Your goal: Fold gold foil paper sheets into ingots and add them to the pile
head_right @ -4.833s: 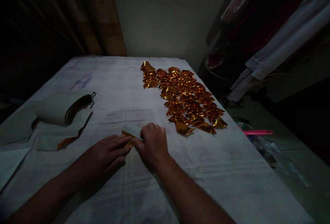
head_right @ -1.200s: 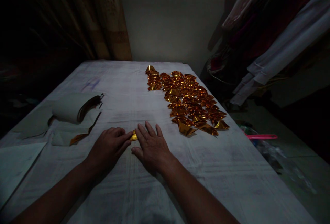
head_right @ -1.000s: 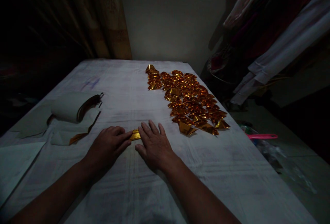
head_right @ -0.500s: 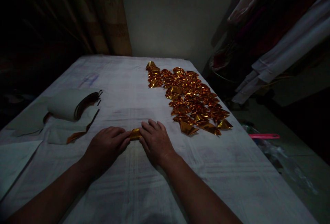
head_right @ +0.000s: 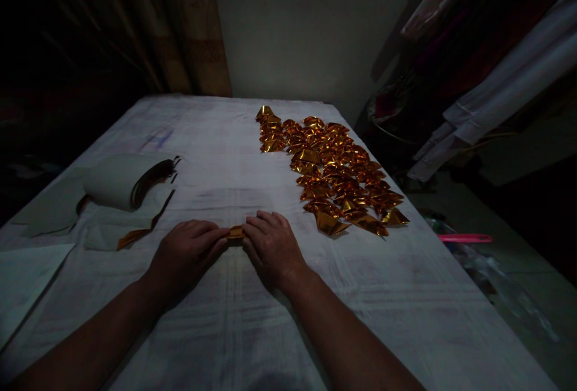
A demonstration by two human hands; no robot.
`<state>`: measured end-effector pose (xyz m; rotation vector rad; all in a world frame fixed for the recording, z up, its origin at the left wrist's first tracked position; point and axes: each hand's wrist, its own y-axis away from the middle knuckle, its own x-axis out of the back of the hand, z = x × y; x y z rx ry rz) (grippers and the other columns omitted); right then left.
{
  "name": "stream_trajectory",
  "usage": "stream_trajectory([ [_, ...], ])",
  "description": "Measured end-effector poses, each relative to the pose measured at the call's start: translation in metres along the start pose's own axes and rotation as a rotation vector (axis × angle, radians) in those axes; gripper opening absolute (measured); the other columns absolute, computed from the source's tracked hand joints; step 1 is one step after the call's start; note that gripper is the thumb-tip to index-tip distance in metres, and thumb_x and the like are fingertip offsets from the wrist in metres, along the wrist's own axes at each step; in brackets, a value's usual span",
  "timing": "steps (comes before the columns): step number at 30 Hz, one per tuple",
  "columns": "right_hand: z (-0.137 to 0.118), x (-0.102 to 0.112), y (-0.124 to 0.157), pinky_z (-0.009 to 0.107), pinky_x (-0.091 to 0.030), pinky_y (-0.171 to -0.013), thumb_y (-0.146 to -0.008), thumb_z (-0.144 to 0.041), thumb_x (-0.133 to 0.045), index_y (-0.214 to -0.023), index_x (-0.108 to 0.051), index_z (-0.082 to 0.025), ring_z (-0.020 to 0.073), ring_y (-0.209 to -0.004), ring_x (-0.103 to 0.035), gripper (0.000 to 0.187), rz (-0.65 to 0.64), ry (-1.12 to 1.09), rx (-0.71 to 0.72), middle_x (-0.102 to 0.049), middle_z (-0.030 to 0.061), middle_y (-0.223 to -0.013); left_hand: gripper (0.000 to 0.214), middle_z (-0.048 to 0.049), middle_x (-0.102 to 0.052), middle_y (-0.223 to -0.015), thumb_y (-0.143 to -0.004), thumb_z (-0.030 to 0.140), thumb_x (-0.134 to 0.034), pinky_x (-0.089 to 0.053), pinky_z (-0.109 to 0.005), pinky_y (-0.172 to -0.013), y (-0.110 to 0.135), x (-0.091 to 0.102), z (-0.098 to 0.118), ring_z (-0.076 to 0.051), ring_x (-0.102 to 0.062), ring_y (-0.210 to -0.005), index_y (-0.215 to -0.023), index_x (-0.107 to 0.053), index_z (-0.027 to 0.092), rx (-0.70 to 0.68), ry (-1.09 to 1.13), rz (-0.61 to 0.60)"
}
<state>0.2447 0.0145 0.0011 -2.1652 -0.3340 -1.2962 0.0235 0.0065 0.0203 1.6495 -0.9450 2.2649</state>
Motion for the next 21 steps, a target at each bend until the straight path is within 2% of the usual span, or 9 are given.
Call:
stream_trajectory([
  [4, -0.001, 0.002, -0.001, 0.045, -0.044, -0.102, -0.095, -0.025, -0.06, -0.119, -0.071, -0.027, 0.0255, -0.12, -0.06, 0.026, -0.004, -0.012, 0.005, -0.073, 0.006, -0.122, 0.026, -0.0035, -0.07, -0.086, -0.102, 0.036, -0.05, -0.044, -0.034, -0.072, 0.0, 0.001, 0.001, -0.019, -0.061, -0.077, -0.099, -0.072, 0.023, 0.013, 0.012, 0.012],
  [9, -0.002, 0.002, 0.0, 0.044, -0.044, -0.101, -0.094, -0.028, -0.063, -0.119, -0.071, -0.027, 0.0256, -0.117, -0.062, 0.027, 0.017, -0.022, 0.004, -0.074, 0.0065, -0.121, 0.028, -0.0031, -0.071, -0.084, -0.103, 0.036, -0.048, -0.044, -0.033, -0.071, -0.001, 0.002, 0.004, -0.018, -0.061, -0.074, -0.098, -0.072, 0.023, -0.004, -0.009, 0.049],
  [13, 0.0, 0.003, 0.0, 0.038, -0.045, -0.092, -0.096, -0.028, -0.061, -0.111, -0.074, -0.026, 0.0222, -0.106, -0.067, 0.02, 0.066, -0.044, 0.03, -0.077, 0.0045, -0.11, 0.027, -0.0027, -0.071, -0.082, -0.103, 0.035, -0.05, -0.044, -0.033, -0.071, -0.001, 0.004, 0.006, -0.018, -0.062, -0.073, -0.091, -0.07, 0.022, -0.031, 0.007, 0.103],
  [16, 0.001, 0.006, 0.001, 0.036, -0.045, -0.089, -0.095, -0.032, -0.063, -0.112, -0.074, -0.027, 0.0212, -0.101, -0.068, 0.021, 0.071, -0.053, 0.032, -0.078, 0.0047, -0.11, 0.022, -0.004, -0.073, -0.088, -0.101, 0.036, -0.053, -0.046, -0.034, -0.073, 0.001, 0.005, 0.005, -0.02, -0.065, -0.078, -0.098, -0.069, 0.021, -0.005, 0.085, 0.11],
  [21, 0.002, 0.012, 0.002, 0.035, -0.045, -0.087, -0.096, -0.034, -0.062, -0.118, -0.073, -0.03, 0.021, -0.102, -0.068, 0.025, 0.099, 0.014, 0.034, -0.075, 0.0052, -0.117, 0.026, -0.0053, -0.076, -0.093, -0.1, 0.041, -0.055, -0.049, -0.034, -0.077, 0.003, 0.008, 0.001, -0.021, -0.069, -0.085, -0.107, -0.068, 0.02, 0.033, 0.216, 0.118],
])
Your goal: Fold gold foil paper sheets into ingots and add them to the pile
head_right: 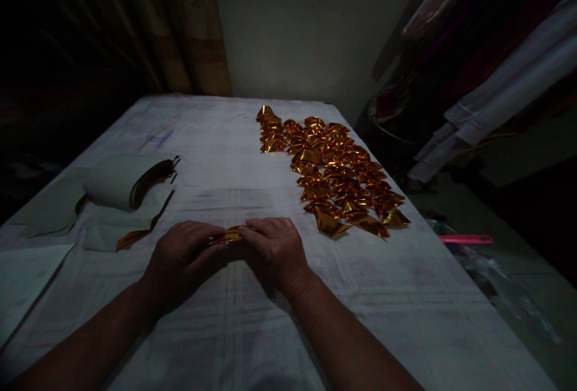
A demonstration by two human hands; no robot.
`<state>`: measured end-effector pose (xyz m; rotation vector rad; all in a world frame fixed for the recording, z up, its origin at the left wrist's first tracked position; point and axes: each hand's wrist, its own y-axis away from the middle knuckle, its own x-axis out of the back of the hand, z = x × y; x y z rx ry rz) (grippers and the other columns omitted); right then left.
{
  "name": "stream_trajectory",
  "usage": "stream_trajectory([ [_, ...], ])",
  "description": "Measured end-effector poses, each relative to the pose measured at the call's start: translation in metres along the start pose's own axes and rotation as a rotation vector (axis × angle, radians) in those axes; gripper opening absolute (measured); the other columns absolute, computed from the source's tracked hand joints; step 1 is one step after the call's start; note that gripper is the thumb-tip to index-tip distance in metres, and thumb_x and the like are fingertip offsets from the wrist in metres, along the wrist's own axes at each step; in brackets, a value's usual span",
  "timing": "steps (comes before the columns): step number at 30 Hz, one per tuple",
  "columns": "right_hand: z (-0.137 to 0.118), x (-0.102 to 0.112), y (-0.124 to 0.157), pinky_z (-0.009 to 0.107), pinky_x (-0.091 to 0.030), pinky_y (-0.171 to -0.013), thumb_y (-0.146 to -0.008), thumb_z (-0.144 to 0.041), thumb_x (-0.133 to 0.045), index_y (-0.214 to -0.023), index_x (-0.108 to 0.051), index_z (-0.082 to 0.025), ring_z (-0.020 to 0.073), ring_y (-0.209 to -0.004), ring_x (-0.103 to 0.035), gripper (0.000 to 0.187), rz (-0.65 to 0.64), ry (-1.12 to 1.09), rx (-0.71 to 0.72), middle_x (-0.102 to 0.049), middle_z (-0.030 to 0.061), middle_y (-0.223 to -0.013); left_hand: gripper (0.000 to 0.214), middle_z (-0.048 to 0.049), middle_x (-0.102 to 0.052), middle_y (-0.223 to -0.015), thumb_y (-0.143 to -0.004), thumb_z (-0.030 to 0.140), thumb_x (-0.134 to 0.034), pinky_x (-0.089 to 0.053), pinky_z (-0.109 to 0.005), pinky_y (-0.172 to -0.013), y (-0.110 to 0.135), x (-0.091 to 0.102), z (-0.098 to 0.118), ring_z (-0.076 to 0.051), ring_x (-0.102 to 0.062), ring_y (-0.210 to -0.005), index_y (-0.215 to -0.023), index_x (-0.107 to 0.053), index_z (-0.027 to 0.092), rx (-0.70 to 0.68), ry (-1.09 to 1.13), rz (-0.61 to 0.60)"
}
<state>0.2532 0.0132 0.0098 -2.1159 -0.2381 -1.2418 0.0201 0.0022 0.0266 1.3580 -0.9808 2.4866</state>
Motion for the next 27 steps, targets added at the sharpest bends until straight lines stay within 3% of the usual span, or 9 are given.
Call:
stream_trajectory([
  [6, 0.0014, 0.0003, 0.0018, 0.033, -0.046, -0.085, -0.098, -0.033, -0.059, -0.121, -0.072, -0.03, 0.0202, -0.103, -0.068, 0.026, 0.073, 0.038, 0.049, -0.075, 0.0051, -0.119, 0.021, -0.0038, -0.076, -0.094, -0.098, 0.037, -0.058, -0.052, -0.033, -0.08, 0.0024, -0.0005, -0.0005, -0.019, -0.069, -0.087, -0.11, -0.068, 0.022, 0.027, 0.127, 0.09],
  [13, -0.0009, 0.0011, -0.0021, 0.031, -0.045, -0.081, -0.099, -0.027, -0.06, -0.12, -0.071, -0.024, 0.0174, -0.095, -0.069, 0.024, 0.242, 0.025, 0.192, -0.077, 0.0051, -0.108, 0.015, -0.0027, -0.074, -0.092, -0.091, 0.03, -0.066, -0.054, -0.029, -0.077, 0.0012, 0.0001, 0.0007, -0.017, -0.068, -0.084, -0.105, -0.068, 0.023, 0.026, 0.238, 0.197],
  [19, -0.003, 0.0007, -0.0046, 0.033, -0.045, -0.082, -0.097, -0.026, -0.062, -0.117, -0.071, -0.025, 0.0183, -0.091, -0.066, 0.022, 0.268, 0.005, 0.179, -0.077, 0.0039, -0.105, 0.011, -0.0018, -0.072, -0.089, -0.091, 0.019, -0.063, -0.054, -0.029, -0.077, 0.0017, -0.0018, 0.0001, -0.016, -0.067, -0.083, -0.101, -0.068, 0.022, 0.052, 0.262, 0.213],
  [27, -0.0066, -0.0009, -0.0047, 0.034, -0.047, -0.078, -0.099, -0.028, -0.057, -0.114, -0.072, -0.024, 0.0196, -0.091, -0.065, 0.021, 0.251, -0.028, 0.11, -0.076, 0.0052, -0.104, 0.009, -0.0021, -0.073, -0.087, -0.089, 0.023, -0.068, -0.055, -0.027, -0.074, 0.0006, -0.0025, -0.0013, -0.016, -0.069, -0.08, -0.097, -0.071, 0.022, 0.104, 0.318, 0.226],
])
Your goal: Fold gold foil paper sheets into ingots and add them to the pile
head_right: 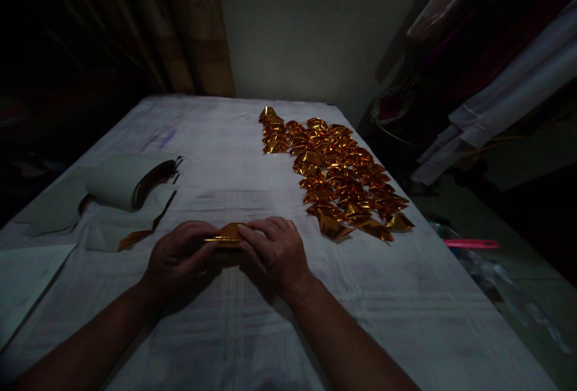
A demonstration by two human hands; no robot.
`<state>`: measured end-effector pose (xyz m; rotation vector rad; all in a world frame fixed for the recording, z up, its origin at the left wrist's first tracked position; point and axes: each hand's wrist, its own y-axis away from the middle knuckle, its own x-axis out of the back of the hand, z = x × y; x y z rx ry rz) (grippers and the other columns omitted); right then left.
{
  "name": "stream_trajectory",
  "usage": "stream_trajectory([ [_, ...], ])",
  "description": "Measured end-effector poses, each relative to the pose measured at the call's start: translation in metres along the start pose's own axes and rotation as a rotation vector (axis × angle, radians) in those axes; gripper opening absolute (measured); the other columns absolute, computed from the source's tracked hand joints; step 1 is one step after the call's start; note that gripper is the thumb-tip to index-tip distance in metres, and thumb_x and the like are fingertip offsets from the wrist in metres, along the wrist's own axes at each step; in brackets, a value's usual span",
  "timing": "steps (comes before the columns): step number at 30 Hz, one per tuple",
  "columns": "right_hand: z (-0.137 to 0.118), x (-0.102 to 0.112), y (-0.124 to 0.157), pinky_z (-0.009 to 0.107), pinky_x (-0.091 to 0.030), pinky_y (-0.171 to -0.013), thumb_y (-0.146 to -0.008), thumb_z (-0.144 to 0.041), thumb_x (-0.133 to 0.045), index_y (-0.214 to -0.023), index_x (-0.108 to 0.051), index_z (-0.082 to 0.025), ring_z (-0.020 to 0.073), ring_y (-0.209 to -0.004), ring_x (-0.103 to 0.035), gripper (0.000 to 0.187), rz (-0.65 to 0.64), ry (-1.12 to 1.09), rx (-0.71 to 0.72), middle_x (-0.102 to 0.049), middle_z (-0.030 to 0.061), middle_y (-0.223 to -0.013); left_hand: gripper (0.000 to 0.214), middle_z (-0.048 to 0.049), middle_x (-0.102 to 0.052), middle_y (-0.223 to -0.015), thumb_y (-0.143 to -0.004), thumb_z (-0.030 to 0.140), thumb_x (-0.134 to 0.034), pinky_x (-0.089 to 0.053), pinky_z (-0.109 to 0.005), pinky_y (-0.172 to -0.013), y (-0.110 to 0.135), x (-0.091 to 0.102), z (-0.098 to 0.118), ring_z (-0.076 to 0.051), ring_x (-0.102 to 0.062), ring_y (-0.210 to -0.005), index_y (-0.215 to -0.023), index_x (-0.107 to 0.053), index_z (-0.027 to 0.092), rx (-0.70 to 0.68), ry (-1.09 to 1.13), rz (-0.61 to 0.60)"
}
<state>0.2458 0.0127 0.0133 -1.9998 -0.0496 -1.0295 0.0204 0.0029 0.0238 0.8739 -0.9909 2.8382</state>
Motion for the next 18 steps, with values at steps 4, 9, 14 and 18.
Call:
stream_trajectory([
  [4, -0.0003, -0.0031, 0.0023, 0.035, -0.05, -0.078, -0.099, -0.029, -0.058, -0.117, -0.071, -0.026, 0.0194, -0.093, -0.066, 0.022, -0.012, -0.09, -0.076, -0.075, 0.0055, -0.104, 0.012, -0.0027, -0.075, -0.09, -0.088, 0.025, -0.068, -0.057, -0.028, -0.076, 0.003, -0.0029, -0.0022, -0.016, -0.071, -0.081, -0.099, -0.072, 0.022, 0.124, 0.101, -0.034],
  [9, -0.0007, -0.0047, 0.0027, 0.035, -0.055, -0.076, -0.096, -0.027, -0.06, -0.118, -0.07, -0.025, 0.02, -0.091, -0.067, 0.024, 0.003, -0.156, -0.109, -0.073, 0.0062, -0.102, 0.017, -0.0052, -0.076, -0.096, -0.086, 0.028, -0.068, -0.06, -0.028, -0.076, 0.0052, -0.0061, 0.001, -0.018, -0.073, -0.084, -0.101, -0.071, 0.02, 0.315, 0.253, -0.035],
  [14, -0.003, -0.0046, 0.0025, 0.03, -0.058, -0.072, -0.092, -0.024, -0.065, -0.123, -0.067, -0.027, 0.018, -0.088, -0.068, 0.031, 0.024, -0.258, -0.15, -0.069, 0.0059, -0.101, 0.024, -0.0035, -0.076, -0.092, -0.085, 0.03, -0.069, -0.06, -0.025, -0.069, 0.0045, -0.0072, 0.0041, -0.017, -0.074, -0.08, -0.107, -0.066, 0.02, 0.431, 0.351, -0.036],
  [18, -0.0049, -0.0047, 0.0028, 0.028, -0.058, -0.07, -0.09, -0.02, -0.067, -0.128, -0.065, -0.032, 0.0166, -0.085, -0.067, 0.04, 0.024, -0.346, -0.212, -0.067, 0.0036, -0.1, 0.032, -0.0033, -0.077, -0.09, -0.088, 0.033, -0.066, -0.061, -0.027, -0.07, 0.0056, -0.0067, 0.0013, -0.019, -0.075, -0.082, -0.117, -0.061, 0.021, 0.448, 0.392, -0.077],
])
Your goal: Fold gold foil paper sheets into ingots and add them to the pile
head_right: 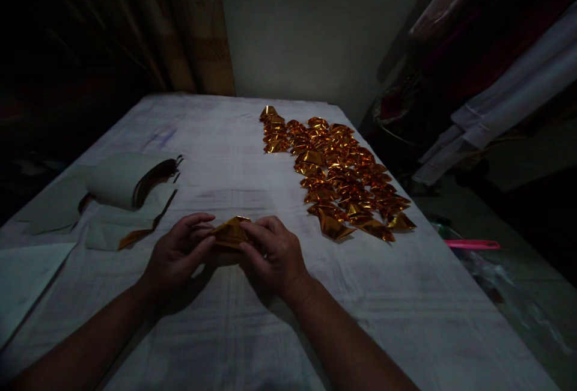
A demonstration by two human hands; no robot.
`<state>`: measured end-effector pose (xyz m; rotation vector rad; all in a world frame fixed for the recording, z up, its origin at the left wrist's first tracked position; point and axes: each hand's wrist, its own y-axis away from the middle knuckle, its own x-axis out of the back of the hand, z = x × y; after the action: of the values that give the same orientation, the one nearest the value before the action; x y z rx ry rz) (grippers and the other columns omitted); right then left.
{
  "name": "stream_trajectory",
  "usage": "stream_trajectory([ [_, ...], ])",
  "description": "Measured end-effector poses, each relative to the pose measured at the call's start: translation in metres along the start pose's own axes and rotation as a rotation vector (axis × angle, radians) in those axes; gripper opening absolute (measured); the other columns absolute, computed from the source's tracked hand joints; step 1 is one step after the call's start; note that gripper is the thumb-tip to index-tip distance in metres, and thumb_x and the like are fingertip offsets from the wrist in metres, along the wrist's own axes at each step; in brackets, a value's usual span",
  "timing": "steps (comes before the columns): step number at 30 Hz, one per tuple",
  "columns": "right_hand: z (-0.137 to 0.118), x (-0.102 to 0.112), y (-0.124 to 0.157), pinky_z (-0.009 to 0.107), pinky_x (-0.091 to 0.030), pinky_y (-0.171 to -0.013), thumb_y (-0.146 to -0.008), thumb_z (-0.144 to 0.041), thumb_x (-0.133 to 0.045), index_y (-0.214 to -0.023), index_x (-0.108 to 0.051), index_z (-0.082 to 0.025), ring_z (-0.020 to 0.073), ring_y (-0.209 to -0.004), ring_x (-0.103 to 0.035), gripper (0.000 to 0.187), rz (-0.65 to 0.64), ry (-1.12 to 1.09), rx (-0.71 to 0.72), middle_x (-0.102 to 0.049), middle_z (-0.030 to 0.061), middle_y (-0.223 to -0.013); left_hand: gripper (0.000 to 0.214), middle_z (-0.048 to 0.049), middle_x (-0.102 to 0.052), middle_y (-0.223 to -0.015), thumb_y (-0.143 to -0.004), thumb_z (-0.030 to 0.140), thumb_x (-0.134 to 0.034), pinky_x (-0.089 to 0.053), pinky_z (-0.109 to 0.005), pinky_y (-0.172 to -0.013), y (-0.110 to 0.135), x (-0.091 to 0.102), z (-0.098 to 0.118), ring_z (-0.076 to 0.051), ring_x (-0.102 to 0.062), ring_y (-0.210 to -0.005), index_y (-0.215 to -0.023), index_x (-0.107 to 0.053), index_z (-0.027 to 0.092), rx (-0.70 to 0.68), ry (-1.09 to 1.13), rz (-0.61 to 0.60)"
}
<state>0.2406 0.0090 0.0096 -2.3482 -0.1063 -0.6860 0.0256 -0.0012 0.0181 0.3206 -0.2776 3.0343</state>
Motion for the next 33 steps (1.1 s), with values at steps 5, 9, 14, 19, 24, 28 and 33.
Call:
stream_trajectory([
  [5, -0.002, 0.001, -0.001, 0.028, -0.058, -0.071, -0.089, -0.019, -0.067, -0.125, -0.067, -0.03, 0.0165, -0.085, -0.067, 0.038, -0.007, -0.058, 0.003, -0.067, 0.0043, -0.099, 0.03, -0.0037, -0.077, -0.089, -0.091, 0.032, -0.061, -0.061, -0.027, -0.072, 0.0, 0.003, 0.002, -0.018, -0.075, -0.081, -0.119, -0.058, 0.02, -0.013, 0.003, -0.022],
  [9, -0.003, 0.001, -0.002, 0.028, -0.058, -0.074, -0.091, -0.02, -0.064, -0.121, -0.069, -0.028, 0.0167, -0.087, -0.068, 0.032, -0.008, -0.072, -0.002, -0.068, 0.0048, -0.098, 0.029, -0.0043, -0.078, -0.09, -0.091, 0.032, -0.06, -0.06, -0.026, -0.072, 0.0, 0.002, 0.006, -0.018, -0.075, -0.081, -0.117, -0.058, 0.019, -0.006, 0.012, -0.023],
  [14, -0.006, 0.002, -0.003, 0.028, -0.058, -0.071, -0.091, -0.02, -0.062, -0.118, -0.07, -0.026, 0.0163, -0.085, -0.067, 0.029, -0.016, -0.095, -0.006, -0.068, 0.0049, -0.095, 0.031, -0.0038, -0.077, -0.085, -0.089, 0.031, -0.062, -0.06, -0.025, -0.068, 0.0, 0.0, 0.009, -0.017, -0.075, -0.077, -0.118, -0.058, 0.019, 0.007, 0.043, -0.002],
  [19, -0.01, 0.004, -0.004, 0.027, -0.057, -0.068, -0.092, -0.021, -0.061, -0.119, -0.071, -0.026, 0.0158, -0.08, -0.067, 0.028, -0.065, -0.143, -0.035, -0.068, 0.004, -0.09, 0.03, -0.0038, -0.076, -0.085, -0.088, 0.03, -0.064, -0.059, -0.024, -0.066, 0.003, 0.0, 0.01, -0.017, -0.074, -0.077, -0.117, -0.06, 0.02, 0.012, 0.042, 0.037],
  [24, -0.006, 0.005, -0.006, 0.027, -0.057, -0.07, -0.089, -0.018, -0.064, -0.114, -0.073, -0.027, 0.0163, -0.082, -0.069, 0.028, -0.054, -0.211, -0.106, -0.071, 0.0039, -0.091, 0.016, -0.0039, -0.076, -0.093, -0.088, 0.022, -0.063, -0.059, -0.026, -0.074, 0.001, 0.002, 0.01, -0.017, -0.073, -0.084, -0.102, -0.071, 0.022, -0.13, -0.055, 0.029],
  [28, -0.004, 0.005, -0.007, 0.027, -0.056, -0.072, -0.087, -0.015, -0.063, -0.116, -0.071, -0.027, 0.0162, -0.085, -0.07, 0.032, -0.058, -0.229, -0.157, -0.074, 0.0035, -0.097, 0.011, -0.0028, -0.074, -0.09, -0.089, 0.022, -0.063, -0.058, -0.027, -0.075, -0.001, 0.001, 0.007, -0.016, -0.071, -0.083, -0.094, -0.073, 0.022, -0.214, -0.154, 0.013],
  [33, -0.004, 0.013, -0.009, 0.032, -0.052, -0.075, -0.091, -0.017, -0.059, -0.127, -0.064, -0.028, 0.0175, -0.081, -0.067, 0.038, -0.001, 0.028, -0.018, -0.074, 0.0023, -0.091, 0.02, -0.0023, -0.075, -0.094, -0.092, 0.023, -0.063, -0.056, -0.03, -0.077, -0.002, 0.005, 0.005, -0.018, -0.07, -0.085, -0.111, -0.068, 0.023, -0.325, -0.394, 0.099],
])
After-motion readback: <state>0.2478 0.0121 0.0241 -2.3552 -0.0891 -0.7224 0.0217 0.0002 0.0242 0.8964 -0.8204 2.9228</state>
